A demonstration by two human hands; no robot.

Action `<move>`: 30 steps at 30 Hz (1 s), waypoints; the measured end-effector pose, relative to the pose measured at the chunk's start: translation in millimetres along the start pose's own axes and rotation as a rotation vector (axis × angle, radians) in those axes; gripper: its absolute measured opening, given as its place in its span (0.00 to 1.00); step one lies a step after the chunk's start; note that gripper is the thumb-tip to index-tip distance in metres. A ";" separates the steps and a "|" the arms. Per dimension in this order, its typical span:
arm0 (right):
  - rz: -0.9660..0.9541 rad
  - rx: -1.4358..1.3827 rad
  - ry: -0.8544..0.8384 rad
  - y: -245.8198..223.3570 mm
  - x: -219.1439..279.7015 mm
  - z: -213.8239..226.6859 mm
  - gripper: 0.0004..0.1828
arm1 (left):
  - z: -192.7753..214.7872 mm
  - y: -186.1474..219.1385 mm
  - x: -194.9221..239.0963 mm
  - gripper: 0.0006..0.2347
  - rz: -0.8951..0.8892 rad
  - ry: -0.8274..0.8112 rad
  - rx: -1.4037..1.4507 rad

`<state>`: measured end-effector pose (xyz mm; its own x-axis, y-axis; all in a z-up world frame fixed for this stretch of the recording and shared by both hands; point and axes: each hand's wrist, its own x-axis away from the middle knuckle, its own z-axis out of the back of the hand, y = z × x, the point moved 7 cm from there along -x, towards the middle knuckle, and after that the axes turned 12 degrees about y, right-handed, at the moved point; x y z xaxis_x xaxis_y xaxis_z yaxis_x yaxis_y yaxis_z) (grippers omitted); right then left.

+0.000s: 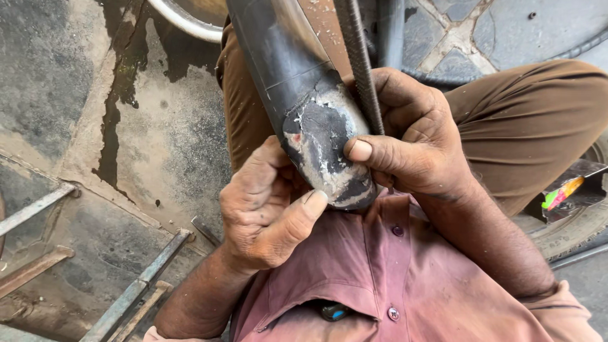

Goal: The person sits on the floor and uses a metal rasp to scrape and smooth the surface of a damaged area on a black rubber tire. They repeatedly rub the tool against the rubber to remove loose material and prepare the surface.

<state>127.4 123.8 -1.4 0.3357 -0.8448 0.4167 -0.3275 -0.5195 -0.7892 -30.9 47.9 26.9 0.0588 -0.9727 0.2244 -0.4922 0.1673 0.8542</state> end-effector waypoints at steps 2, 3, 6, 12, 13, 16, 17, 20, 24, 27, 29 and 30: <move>-0.005 0.020 0.025 -1.2 -1.5 -0.4 0.31 | 1.1 10.5 -4.8 0.20 -0.124 0.079 -0.125; -0.020 0.015 0.029 -1.7 -2.0 -0.8 0.32 | -0.8 16.9 -5.3 0.21 -0.241 0.132 -0.232; -0.050 0.002 0.032 -3.7 -4.2 -3.8 0.32 | -12.9 41.2 0.5 0.19 -0.658 0.152 -0.773; -0.049 -0.026 0.022 -0.8 -11.9 -5.0 0.29 | -26.9 50.5 3.7 0.19 -0.811 0.050 -1.066; -0.062 -0.047 0.030 1.4 -12.3 -4.5 0.29 | -26.7 50.4 1.6 0.20 -0.816 0.049 -1.068; -0.104 -0.124 0.038 8.2 -12.8 -2.9 0.28 | -24.9 47.8 -4.0 0.21 -0.787 0.058 -1.034; -0.118 -0.151 0.038 10.4 -13.6 -2.3 0.28 | -24.2 47.5 -5.7 0.21 -0.777 0.055 -1.018; -0.145 -0.267 0.012 18.9 -15.8 -4.1 0.26 | -22.8 45.4 -7.3 0.22 -0.736 0.058 -0.978; -0.189 -0.345 -0.019 24.6 -16.0 -5.8 0.23 | -25.4 39.9 -10.0 0.23 -0.700 0.077 -0.957; -0.179 -0.365 -0.025 28.0 -15.9 -4.8 0.23 | -27.7 37.0 -12.7 0.23 -0.687 0.109 -0.940; -0.175 -0.363 -0.021 31.0 -16.3 -2.7 0.24 | -27.7 36.8 -14.9 0.22 -0.675 0.123 -0.938; -0.173 -0.361 -0.022 32.6 -16.8 -1.9 0.25 | -27.5 36.8 -16.3 0.21 -0.670 0.124 -0.944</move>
<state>109.5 120.8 -33.3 0.4306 -0.7399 0.5168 -0.5524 -0.6689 -0.4974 -26.0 74.3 67.6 0.1728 -0.8981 -0.4045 0.5086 -0.2703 0.8174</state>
